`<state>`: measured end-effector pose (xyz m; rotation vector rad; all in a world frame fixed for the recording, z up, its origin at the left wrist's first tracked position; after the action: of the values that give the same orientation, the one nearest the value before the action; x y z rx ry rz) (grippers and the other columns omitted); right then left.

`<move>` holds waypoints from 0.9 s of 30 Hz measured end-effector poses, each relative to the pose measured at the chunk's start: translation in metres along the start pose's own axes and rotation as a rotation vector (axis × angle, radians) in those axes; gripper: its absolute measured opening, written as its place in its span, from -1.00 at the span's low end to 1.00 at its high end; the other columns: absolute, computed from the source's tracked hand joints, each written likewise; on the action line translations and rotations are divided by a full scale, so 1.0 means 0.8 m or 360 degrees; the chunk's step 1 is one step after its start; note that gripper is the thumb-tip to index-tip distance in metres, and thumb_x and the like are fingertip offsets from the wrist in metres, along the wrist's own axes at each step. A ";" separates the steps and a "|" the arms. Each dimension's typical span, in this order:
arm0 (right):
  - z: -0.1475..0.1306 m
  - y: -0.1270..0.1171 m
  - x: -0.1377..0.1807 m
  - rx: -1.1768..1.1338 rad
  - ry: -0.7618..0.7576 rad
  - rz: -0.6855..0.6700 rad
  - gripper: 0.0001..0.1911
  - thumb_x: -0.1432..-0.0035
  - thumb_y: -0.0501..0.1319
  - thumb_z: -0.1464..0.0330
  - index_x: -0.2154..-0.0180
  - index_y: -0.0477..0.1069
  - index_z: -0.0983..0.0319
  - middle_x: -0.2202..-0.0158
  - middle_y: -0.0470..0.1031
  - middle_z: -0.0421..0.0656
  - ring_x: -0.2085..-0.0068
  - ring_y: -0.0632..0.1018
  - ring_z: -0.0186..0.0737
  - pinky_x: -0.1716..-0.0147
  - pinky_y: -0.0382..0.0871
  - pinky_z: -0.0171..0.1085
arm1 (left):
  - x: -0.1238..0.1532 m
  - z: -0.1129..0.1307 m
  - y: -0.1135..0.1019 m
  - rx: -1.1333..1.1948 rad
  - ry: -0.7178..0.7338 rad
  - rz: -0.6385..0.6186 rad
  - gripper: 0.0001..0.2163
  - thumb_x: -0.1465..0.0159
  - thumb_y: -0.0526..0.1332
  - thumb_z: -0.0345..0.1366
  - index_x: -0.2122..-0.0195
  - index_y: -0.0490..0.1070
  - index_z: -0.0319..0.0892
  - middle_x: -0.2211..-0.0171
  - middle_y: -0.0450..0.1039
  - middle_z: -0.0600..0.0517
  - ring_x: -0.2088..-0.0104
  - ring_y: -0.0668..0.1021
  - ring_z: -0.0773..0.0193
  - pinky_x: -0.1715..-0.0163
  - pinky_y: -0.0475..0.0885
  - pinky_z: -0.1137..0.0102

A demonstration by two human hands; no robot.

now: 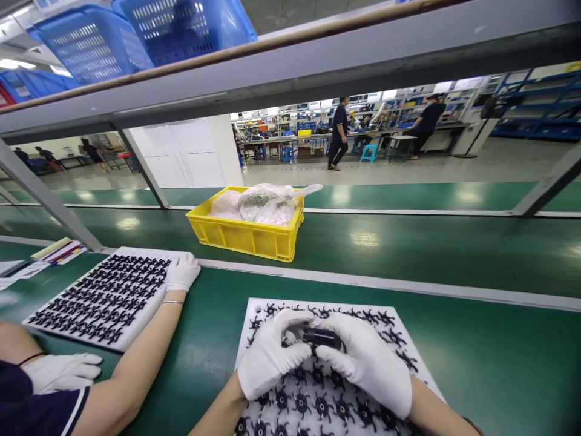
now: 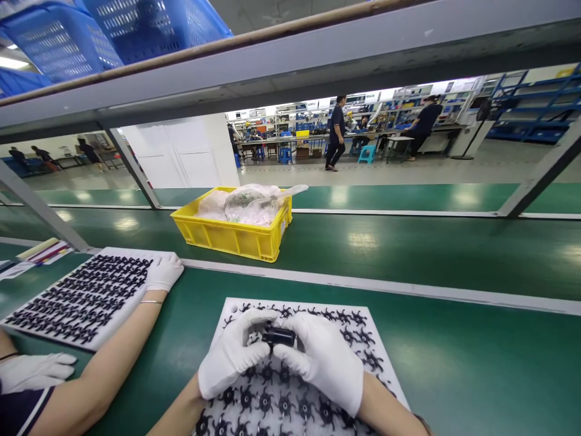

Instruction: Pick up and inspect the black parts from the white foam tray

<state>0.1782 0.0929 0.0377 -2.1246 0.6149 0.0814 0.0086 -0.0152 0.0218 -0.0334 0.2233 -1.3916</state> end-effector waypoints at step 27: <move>-0.015 -0.002 0.004 0.0168 -0.0112 0.0033 -0.62 -0.30 -0.05 0.14 0.48 0.20 0.22 0.50 0.28 -0.23 0.46 0.30 -0.28 0.44 0.06 -0.30 | 0.004 0.011 0.006 0.0062 -0.0077 -0.0114 -0.67 -0.19 0.24 -0.39 0.00 0.36 -0.10 0.02 0.41 -0.01 0.02 0.45 0.17 -0.04 0.36 0.28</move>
<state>0.1800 0.0831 0.0449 -2.0049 0.5872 0.1323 0.0150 -0.0188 0.0290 -0.0433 0.1559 -1.4642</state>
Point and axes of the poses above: each hand's wrist, its own x-axis away from the middle knuckle, its own y-axis out of the palm, z = x × y, the point moved 1 cm from there along -x, towards the middle knuckle
